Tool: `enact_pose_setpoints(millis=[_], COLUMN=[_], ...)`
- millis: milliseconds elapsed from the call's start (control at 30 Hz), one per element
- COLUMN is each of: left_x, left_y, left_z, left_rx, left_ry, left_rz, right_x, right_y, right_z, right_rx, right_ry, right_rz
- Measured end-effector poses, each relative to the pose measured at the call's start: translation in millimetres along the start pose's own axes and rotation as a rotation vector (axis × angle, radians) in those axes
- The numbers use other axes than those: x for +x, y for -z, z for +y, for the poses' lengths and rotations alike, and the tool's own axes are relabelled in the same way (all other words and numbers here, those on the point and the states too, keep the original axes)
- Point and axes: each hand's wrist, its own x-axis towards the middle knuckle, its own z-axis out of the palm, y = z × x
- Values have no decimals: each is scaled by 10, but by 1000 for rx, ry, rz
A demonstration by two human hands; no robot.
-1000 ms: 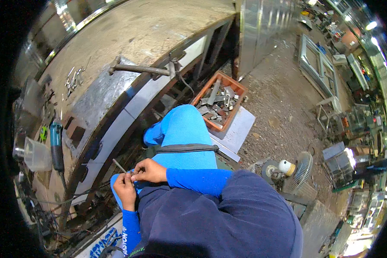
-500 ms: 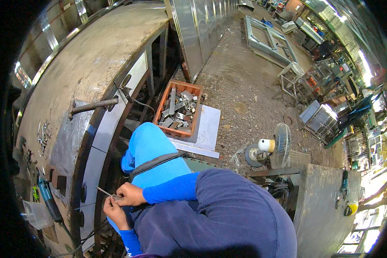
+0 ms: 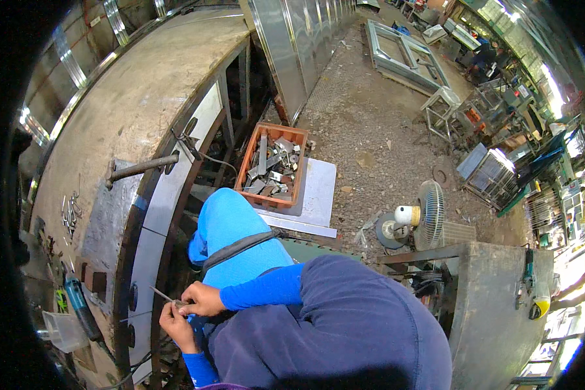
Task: The person sits at a workbench and repeatedly bends small metal rods into hooks using a hammer and anvil. They then use a welding torch to heat and weld the bent ends. The person handles multiple rods one at a time, placing finished hooks on the workbench.
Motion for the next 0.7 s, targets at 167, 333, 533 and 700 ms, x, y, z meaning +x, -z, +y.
enact_pose_setpoints(millis=[167, 333, 533, 700], left_x=[-38, -72, -29, -106], left_y=[-18, -38, -1, -72], left_z=[-192, 8, 61, 18], left_rx=[-82, -26, -263, -655], left_ry=[-8, -4, -8, 33], left_rz=[14, 24, -232, -125], right_x=[-21, 2, 74, 40], right_y=[-1, 7, 305, 206], right_z=[-18, 71, 28, 60], right_rx=[-38, 55, 72, 38], right_ry=[32, 69, 10, 149], right_rz=[-23, 6, -136, -83])
